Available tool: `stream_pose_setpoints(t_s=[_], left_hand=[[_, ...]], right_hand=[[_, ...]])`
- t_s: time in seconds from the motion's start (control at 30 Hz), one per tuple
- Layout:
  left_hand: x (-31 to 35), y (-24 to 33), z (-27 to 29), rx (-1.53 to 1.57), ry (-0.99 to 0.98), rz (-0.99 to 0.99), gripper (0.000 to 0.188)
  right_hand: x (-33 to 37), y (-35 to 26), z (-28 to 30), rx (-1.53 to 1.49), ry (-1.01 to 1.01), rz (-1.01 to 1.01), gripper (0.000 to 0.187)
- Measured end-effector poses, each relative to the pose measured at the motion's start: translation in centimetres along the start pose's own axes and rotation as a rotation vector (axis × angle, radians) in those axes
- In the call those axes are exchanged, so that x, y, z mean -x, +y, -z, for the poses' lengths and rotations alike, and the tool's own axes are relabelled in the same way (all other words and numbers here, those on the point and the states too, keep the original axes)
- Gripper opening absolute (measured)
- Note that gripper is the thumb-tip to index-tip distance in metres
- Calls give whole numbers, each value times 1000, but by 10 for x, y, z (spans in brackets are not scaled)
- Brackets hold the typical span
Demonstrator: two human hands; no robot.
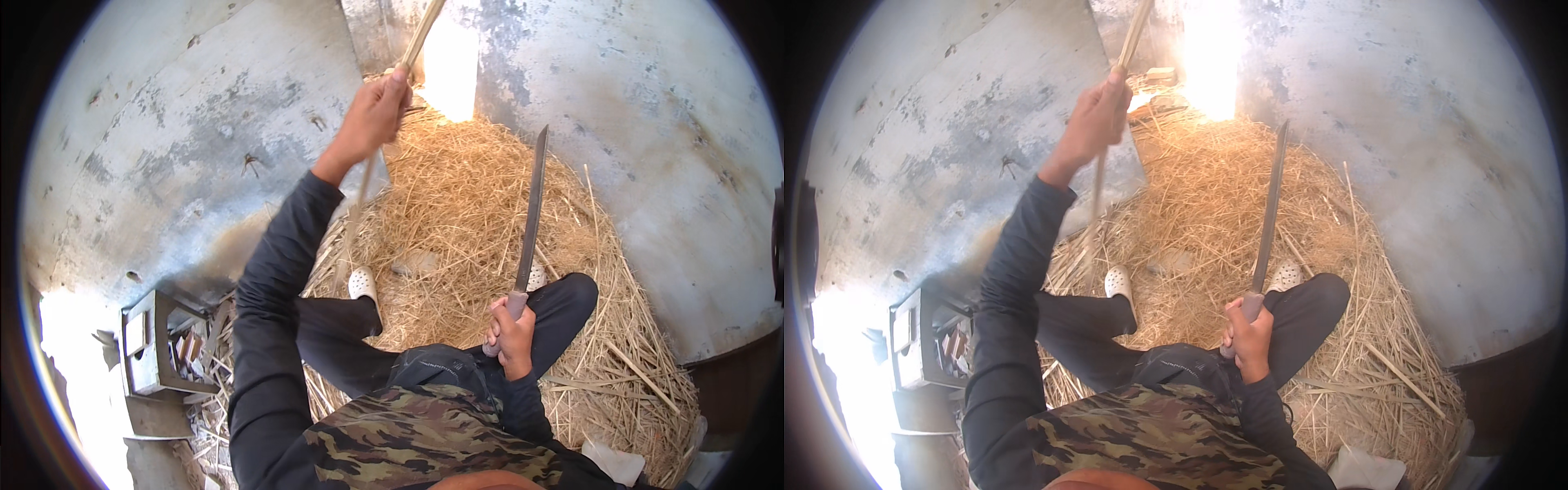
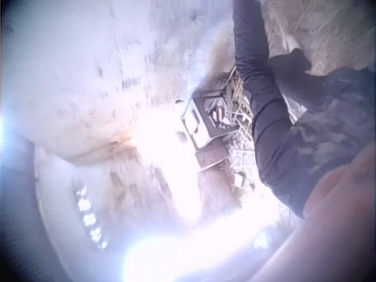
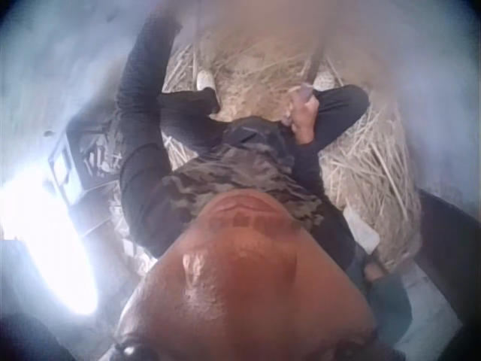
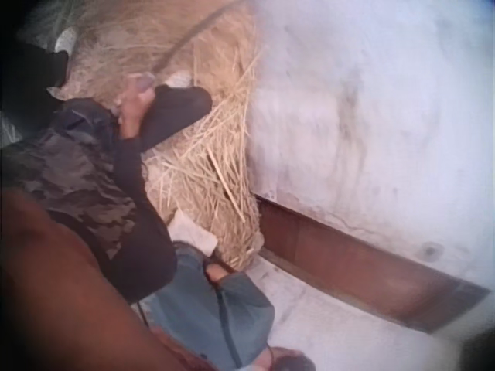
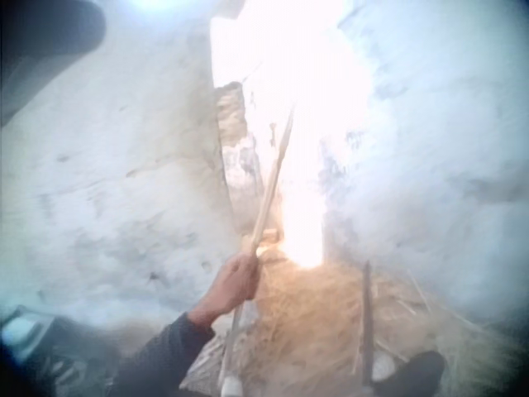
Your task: The person sits on a straw-covered floor and uses a green utility knife to shave the surface of a long, thin wooden stick. They rotate the stick and scrape along its length to smooth it. Later, they switch to a larger knife to continue the shaving process on the same stick.
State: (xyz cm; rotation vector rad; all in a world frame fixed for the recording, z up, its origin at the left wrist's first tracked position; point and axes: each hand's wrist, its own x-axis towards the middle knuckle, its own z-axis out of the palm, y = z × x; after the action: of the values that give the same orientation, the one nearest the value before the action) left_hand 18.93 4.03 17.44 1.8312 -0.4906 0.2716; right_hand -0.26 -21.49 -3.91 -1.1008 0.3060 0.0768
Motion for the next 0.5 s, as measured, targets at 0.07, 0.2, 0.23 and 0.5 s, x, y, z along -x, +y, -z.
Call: stream_pose_setpoints(t_s=[0.07, 0.2, 0.23, 0.5], left_hand=[[-20, 13, 8, -235, -29, 69, 48], [-25, 7, 10, -723, -390, 218, 51], [-20, -5, 7, -720, -435, 227, 50], [60, -65, -39, -782, -925, 450, 47]], right_hand=[[2, -1, 1, 7, 20, 13, 11], [1, -4, -3, 40, 18, 74, 13], [-2, -5, -6, 84, 23, 103, 12], [-79, 11, -75, 468, -66, 616, 42]])
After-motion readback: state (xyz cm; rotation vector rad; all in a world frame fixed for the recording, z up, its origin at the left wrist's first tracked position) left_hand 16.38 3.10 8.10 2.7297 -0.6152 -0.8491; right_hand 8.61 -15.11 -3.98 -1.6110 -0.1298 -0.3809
